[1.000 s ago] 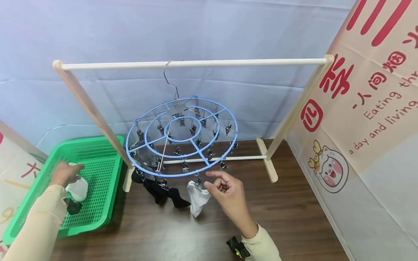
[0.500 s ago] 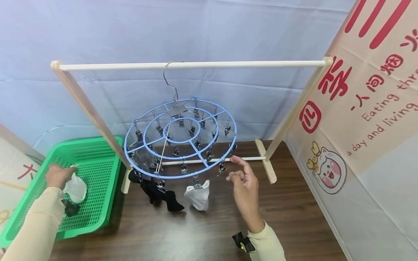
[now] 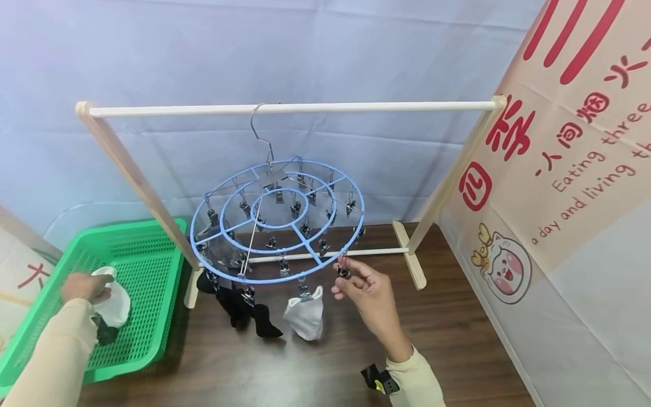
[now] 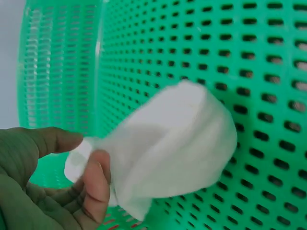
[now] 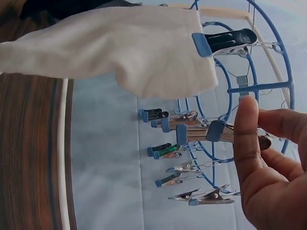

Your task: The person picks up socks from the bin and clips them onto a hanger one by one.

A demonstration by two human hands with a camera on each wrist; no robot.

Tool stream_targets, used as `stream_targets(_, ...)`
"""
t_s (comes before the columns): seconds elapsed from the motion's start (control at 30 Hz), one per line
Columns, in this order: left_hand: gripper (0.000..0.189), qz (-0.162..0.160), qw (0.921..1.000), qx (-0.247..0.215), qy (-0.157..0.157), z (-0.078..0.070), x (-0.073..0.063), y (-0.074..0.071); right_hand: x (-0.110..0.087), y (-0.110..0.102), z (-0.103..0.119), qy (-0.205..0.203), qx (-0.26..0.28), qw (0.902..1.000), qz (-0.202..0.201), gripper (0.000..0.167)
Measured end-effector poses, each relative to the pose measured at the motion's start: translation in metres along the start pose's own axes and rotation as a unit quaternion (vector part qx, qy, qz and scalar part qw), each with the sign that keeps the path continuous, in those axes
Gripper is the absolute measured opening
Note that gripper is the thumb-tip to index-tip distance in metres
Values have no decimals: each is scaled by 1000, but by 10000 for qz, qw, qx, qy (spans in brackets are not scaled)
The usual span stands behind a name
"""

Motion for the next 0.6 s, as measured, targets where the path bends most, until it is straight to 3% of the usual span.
stream_targets(0.17, 30, 172, 9997, 45, -170, 16, -3, 3, -3, 2, -1, -106, -233, 9996, 72, 29)
stream_targets(0.27, 25, 115, 9993, 344, -35, 16, -2, 4, -3, 2, -1, -85, -560, 9984, 42, 24)
stream_targets(0.43, 25, 163, 9990, 405, 25, 16, 0, 7, -5, 3, -2, 21, -783, 9969, 89, 20)
stream_targets(0.5, 30, 160, 9984, 527, 156, 12, 0, 7, -5, 4, -2, 14, -696, 9975, 111, 18)
stream_targets(0.6, 36, -8, 9948, 782, 648, -3, -2, 5, -7, 4, 1, -126, -497, 9986, 89, 13)
Point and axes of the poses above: each hand's wrist, its own x-axis towards the middle knuckle, its own y-axis out of the palm, z = x × y, the point moved 8 cm from there along x, towards the middle knuckle, and after that the axes turned 9 degrees about -z, right-handed, at the moved point
